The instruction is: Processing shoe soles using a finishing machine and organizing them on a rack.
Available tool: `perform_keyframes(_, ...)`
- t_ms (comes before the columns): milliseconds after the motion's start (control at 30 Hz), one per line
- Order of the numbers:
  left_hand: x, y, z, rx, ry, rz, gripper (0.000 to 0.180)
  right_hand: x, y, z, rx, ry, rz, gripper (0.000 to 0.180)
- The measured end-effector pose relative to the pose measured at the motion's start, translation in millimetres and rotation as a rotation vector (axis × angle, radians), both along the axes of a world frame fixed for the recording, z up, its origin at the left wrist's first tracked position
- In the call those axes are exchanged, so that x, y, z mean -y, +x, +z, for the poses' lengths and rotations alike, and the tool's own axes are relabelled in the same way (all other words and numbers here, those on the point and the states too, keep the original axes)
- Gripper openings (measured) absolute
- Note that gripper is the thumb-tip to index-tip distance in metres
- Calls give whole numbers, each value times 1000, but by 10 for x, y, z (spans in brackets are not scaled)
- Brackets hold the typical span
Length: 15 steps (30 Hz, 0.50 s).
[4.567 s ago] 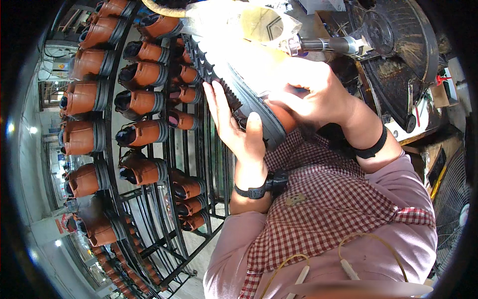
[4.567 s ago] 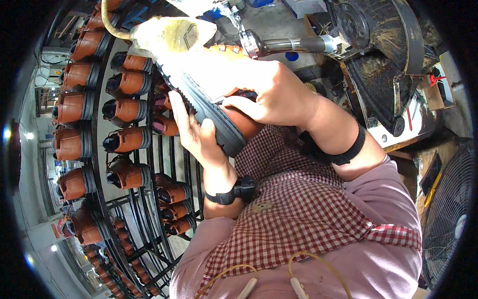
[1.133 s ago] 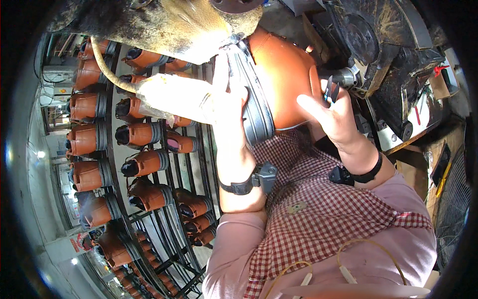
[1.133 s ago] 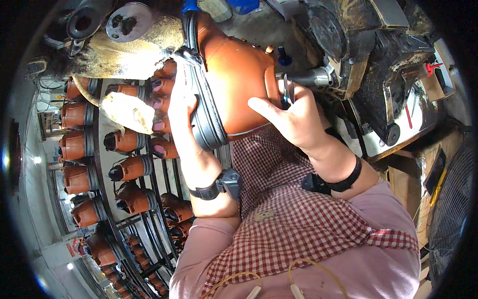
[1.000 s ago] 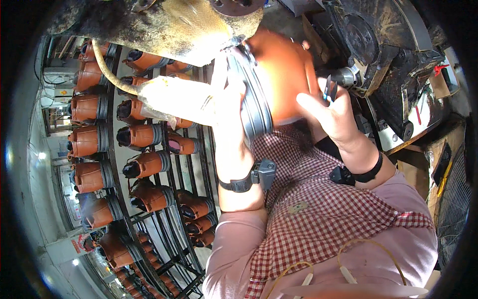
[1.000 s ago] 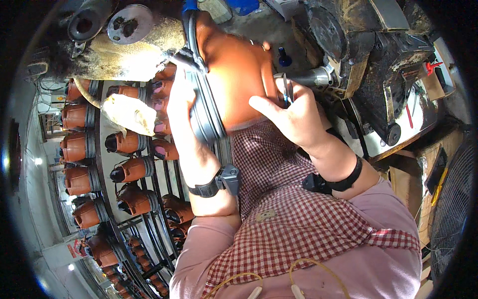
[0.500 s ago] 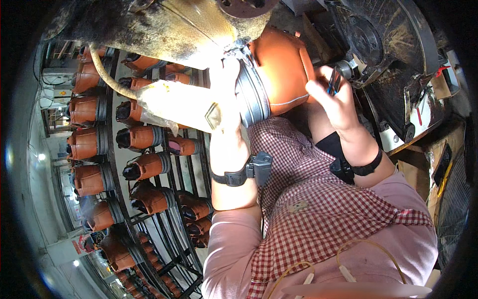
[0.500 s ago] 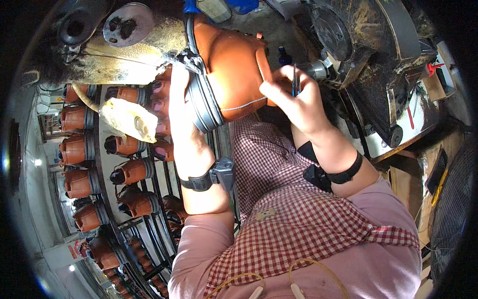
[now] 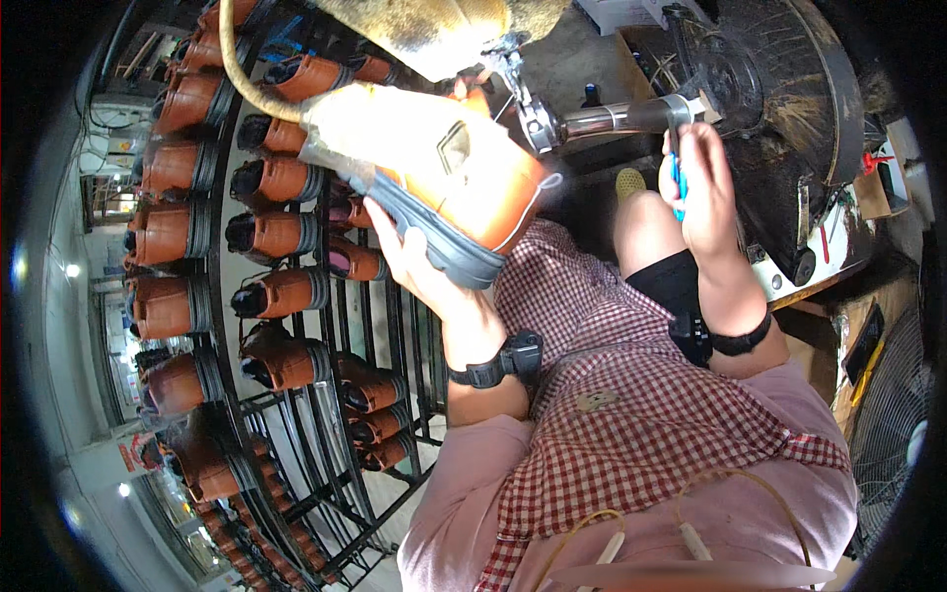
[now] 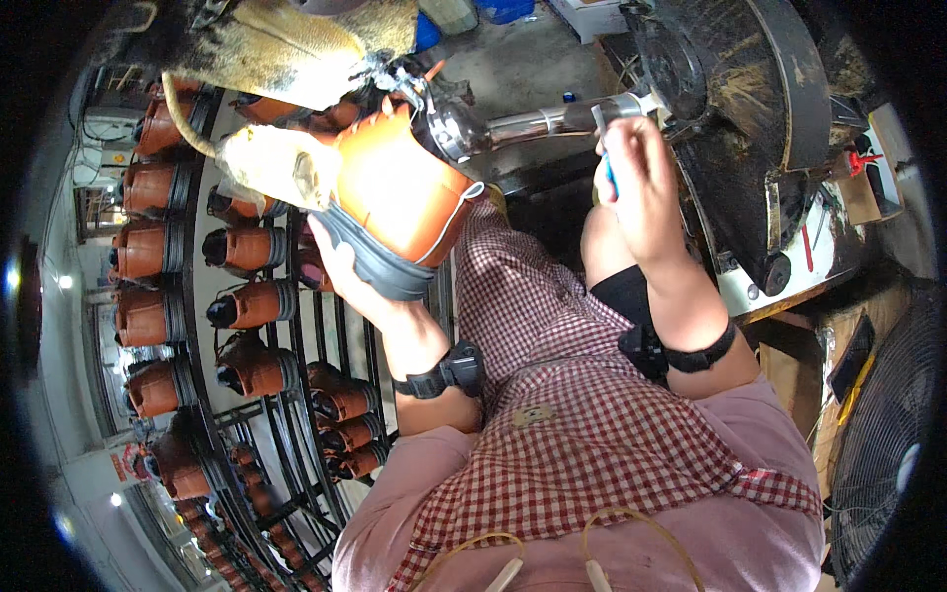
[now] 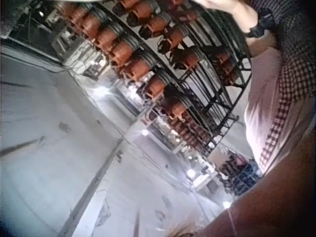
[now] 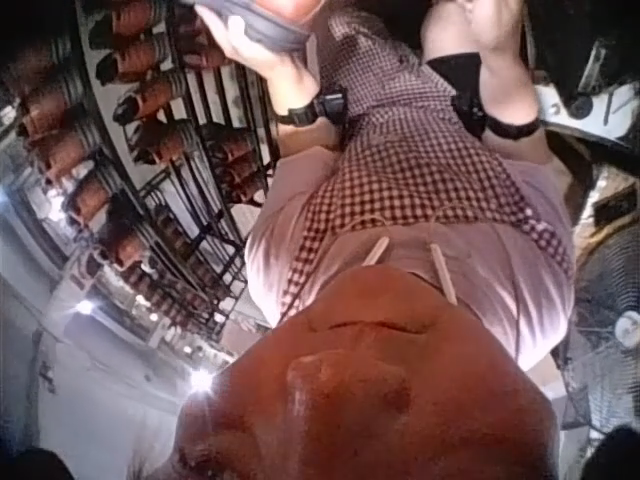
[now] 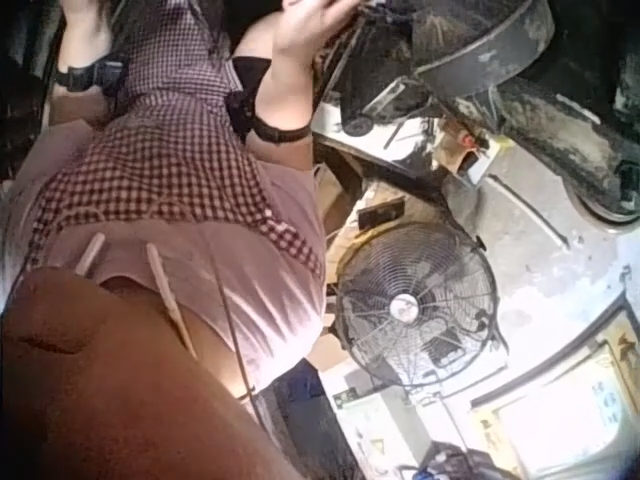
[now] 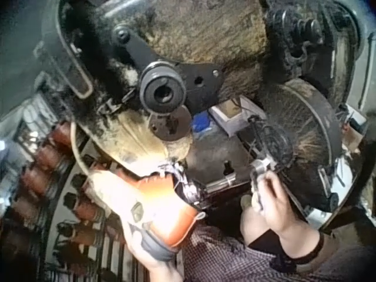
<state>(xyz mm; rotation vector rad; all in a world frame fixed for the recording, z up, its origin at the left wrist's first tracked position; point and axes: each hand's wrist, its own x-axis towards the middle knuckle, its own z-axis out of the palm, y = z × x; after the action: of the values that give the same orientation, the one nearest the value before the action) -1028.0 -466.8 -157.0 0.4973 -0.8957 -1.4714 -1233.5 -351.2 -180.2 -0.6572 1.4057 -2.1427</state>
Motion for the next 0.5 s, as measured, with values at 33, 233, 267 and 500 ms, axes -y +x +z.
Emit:
perform_keyframes(33,-27,61,-69,3,1,14,72,-44,89,17,-76,9,115,9)
perform_keyframes(233,-270,218,-185,772,-491,496,76,203,785,130,-599,101,236,26)
perform_keyframes(267,-247,262,-256,752,-513,476,82,237,827,168,-686,101,209,26)
perform_keyframes(500,-314,318,-226,726,-542,442,80,378,982,240,-752,-38,158,27)
